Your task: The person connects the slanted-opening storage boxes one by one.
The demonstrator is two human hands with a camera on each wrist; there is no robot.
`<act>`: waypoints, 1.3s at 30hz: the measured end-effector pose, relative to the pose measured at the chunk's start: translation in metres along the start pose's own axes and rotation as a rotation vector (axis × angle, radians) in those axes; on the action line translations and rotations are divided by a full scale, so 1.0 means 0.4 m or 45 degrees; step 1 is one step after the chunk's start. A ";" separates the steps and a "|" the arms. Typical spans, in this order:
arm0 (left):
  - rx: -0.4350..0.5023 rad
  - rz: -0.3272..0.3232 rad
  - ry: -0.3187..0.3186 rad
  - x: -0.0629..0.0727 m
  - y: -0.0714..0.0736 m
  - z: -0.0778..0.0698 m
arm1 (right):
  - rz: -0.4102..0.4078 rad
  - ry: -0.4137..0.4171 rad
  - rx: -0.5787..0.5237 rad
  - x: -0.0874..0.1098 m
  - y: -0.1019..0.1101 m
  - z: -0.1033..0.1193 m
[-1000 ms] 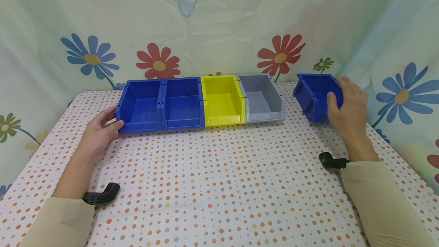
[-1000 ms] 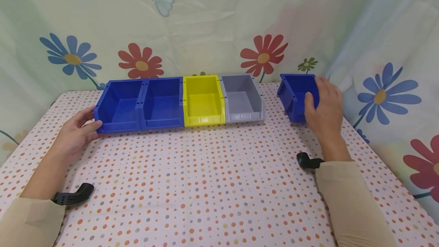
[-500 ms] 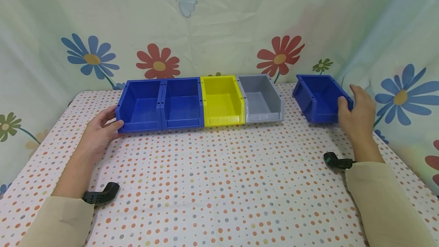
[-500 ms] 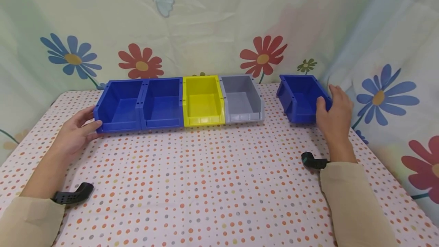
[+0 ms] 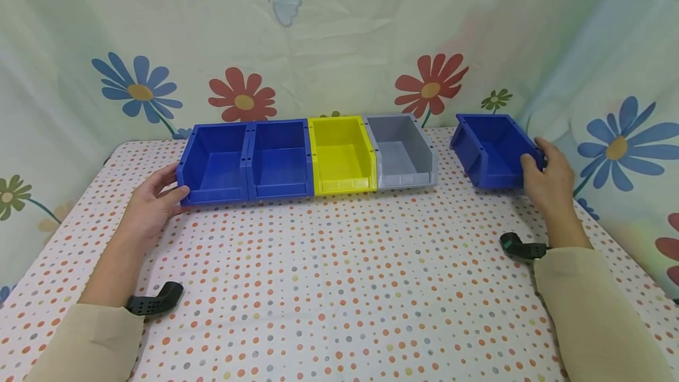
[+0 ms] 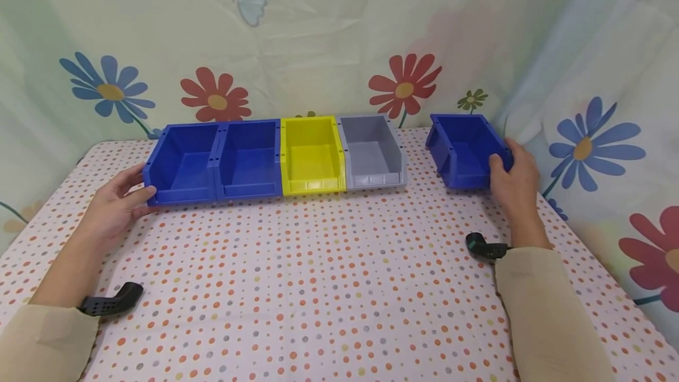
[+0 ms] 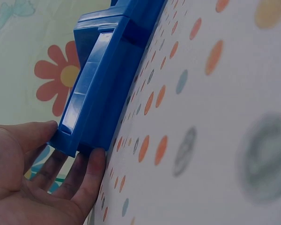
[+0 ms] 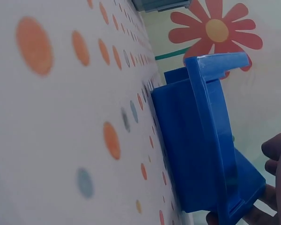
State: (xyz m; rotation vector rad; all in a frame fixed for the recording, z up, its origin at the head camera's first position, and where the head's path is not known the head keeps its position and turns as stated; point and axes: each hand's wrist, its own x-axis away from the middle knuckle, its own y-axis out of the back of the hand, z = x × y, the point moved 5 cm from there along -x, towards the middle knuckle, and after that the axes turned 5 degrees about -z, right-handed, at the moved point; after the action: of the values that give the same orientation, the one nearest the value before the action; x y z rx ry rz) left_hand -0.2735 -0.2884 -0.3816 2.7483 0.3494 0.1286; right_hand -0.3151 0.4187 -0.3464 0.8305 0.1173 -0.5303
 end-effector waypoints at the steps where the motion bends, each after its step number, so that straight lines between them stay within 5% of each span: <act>1: -0.003 -0.002 -0.001 0.001 0.000 0.000 | -0.003 -0.012 -0.008 -0.001 0.000 -0.001; 16: 0.013 0.006 -0.024 -0.003 -0.003 0.004 | 0.002 -0.253 -0.033 -0.014 0.006 -0.034; 29: 0.041 0.026 -0.024 -0.004 -0.002 -0.002 | -0.001 -0.470 -0.190 -0.015 -0.001 -0.036; 39: 0.041 0.034 -0.021 -0.001 -0.001 -0.002 | -0.029 -0.532 -0.304 -0.008 -0.005 -0.004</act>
State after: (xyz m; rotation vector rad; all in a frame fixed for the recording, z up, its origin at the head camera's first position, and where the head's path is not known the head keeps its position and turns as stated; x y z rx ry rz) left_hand -0.2740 -0.2877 -0.3810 2.7849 0.3131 0.1076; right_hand -0.3187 0.4202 -0.3479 0.4738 -0.1916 -0.6863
